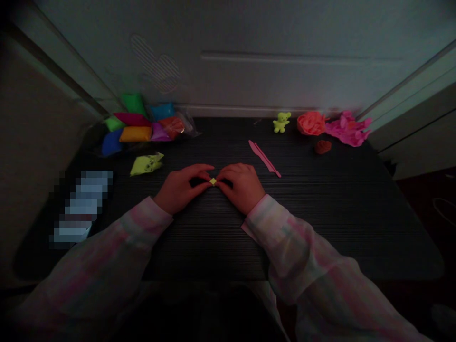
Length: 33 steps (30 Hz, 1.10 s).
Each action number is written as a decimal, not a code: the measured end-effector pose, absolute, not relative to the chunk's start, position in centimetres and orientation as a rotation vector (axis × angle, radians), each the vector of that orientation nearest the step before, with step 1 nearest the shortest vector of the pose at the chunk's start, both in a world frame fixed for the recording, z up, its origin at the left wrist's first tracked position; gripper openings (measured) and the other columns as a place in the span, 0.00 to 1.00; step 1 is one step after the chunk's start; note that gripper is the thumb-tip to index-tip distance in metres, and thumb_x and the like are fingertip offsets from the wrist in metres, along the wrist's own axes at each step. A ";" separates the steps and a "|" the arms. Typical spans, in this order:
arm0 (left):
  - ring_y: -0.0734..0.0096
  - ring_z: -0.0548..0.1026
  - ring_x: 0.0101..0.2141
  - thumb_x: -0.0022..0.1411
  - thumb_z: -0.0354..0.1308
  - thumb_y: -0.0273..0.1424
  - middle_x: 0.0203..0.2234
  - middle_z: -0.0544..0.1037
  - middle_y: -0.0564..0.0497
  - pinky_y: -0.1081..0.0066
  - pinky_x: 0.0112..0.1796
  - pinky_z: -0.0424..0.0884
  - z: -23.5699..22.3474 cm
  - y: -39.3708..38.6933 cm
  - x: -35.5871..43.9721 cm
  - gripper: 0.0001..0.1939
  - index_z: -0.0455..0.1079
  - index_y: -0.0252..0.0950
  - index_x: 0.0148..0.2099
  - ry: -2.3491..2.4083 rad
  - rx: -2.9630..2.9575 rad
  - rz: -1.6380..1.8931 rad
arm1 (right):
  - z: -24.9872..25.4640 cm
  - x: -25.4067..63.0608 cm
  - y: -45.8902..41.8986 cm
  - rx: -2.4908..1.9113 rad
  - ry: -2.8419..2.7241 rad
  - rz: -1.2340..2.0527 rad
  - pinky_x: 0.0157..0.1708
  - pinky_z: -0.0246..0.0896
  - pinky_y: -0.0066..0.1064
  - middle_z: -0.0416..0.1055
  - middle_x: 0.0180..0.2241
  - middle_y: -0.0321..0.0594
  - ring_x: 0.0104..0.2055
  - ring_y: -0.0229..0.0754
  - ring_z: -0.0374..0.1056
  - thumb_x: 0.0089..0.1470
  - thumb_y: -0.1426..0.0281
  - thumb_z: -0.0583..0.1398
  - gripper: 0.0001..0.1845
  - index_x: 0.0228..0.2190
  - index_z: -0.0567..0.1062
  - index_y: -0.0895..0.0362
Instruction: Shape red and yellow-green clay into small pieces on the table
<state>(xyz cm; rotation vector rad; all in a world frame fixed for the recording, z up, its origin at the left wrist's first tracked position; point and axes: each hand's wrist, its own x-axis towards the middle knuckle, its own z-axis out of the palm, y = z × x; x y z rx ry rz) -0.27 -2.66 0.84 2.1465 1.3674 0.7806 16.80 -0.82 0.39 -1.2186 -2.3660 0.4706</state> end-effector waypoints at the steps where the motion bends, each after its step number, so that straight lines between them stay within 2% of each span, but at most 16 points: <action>1: 0.73 0.71 0.37 0.50 0.53 0.26 0.31 0.75 0.55 0.70 0.40 0.65 0.8 -2.7 -0.3 0.17 0.61 0.37 0.45 1.369 2.143 0.781 | 0.4 16.8 -0.8 -1.217 -2.367 0.467 0.39 0.50 0.37 0.71 0.33 0.36 0.38 0.42 0.63 0.47 0.68 0.56 0.06 0.28 0.72 0.54; 33: 0.73 0.70 0.37 0.50 0.54 0.26 0.30 0.75 0.55 0.70 0.40 0.64 0.9 -2.6 -0.1 0.17 0.62 0.37 0.45 1.357 2.150 0.778 | 0.6 16.8 -0.9 -1.220 -2.406 0.446 0.39 0.51 0.37 0.70 0.34 0.36 0.38 0.43 0.62 0.46 0.69 0.56 0.05 0.28 0.72 0.55</action>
